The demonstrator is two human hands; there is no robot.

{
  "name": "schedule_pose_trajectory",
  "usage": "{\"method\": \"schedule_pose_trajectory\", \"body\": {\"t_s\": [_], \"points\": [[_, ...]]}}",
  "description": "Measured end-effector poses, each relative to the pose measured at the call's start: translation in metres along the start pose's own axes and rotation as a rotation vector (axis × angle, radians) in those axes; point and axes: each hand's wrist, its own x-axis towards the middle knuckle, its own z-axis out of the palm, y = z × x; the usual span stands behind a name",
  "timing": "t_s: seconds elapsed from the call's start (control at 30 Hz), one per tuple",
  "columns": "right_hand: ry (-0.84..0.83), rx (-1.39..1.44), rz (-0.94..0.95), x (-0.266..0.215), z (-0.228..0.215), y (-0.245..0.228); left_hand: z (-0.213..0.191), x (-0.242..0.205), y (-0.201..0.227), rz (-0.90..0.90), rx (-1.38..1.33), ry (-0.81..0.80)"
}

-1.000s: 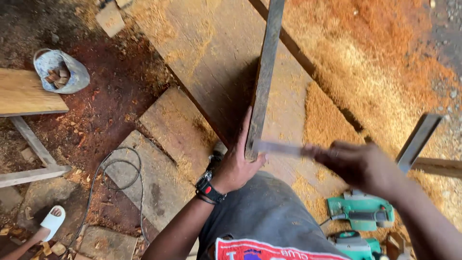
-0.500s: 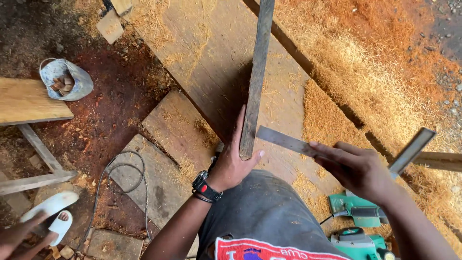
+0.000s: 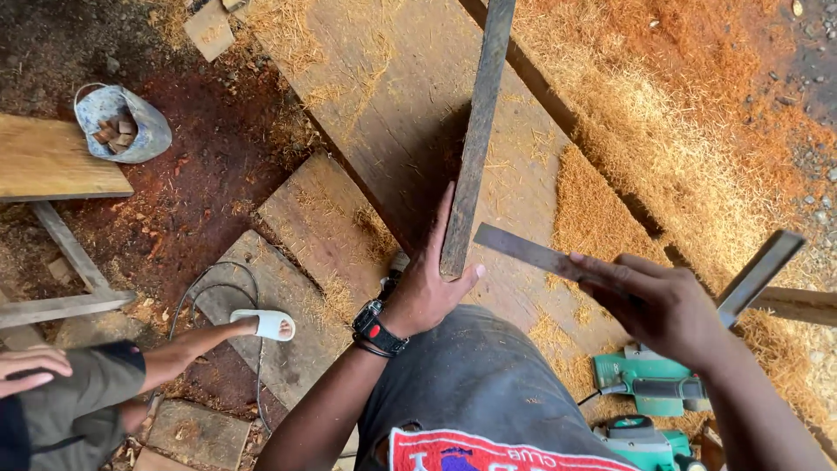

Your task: The person uses a metal file to smooth the edges of a rectangular wooden plank on a workbench. They then use a green electric sander to smooth the surface of the wood, moving the tool back and forth across the plank.

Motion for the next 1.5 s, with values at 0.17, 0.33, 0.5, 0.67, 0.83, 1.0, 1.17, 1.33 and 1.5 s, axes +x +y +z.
{"method": "schedule_pose_trajectory", "body": {"t_s": [0.17, 0.33, 0.5, 0.67, 0.83, 1.0, 1.17, 1.33, 1.5], "points": [[0.192, -0.020, 0.322, -0.014, 0.028, 0.015, 0.007, -0.002, -0.007, 0.052, 0.009, 0.022], [0.330, 0.157, 0.807, -0.050, 0.138, 0.121, 0.010, 0.002, 0.010, -0.030, -0.148, 0.027], [0.198, 0.220, 1.168, -0.164, 0.298, 0.235, 0.009, 0.005, 0.016, -0.032, -0.223, 0.007], [0.097, 0.002, 1.282, -0.197, 0.330, 0.221, 0.004, 0.010, 0.034, -0.044, -0.312, 0.040], [0.115, -0.146, 1.261, -0.177, 0.313, 0.227, 0.000, 0.009, 0.030, -0.048, -0.238, 0.077], [0.330, 0.086, 1.048, -0.096, 0.254, 0.192, -0.007, 0.009, 0.047, -0.045, -0.187, 0.156], [0.376, 0.444, 0.740, 0.019, 0.170, 0.072, -0.007, -0.006, 0.024, -0.070, -0.199, 0.181], [0.457, 0.679, 0.378, 0.086, 0.136, -0.018, 0.002, -0.011, 0.016, -0.120, -0.293, 0.177], [0.437, 0.601, 0.380, 0.089, 0.142, -0.034, 0.010, -0.013, 0.006, -0.110, -0.368, 0.147]]}}
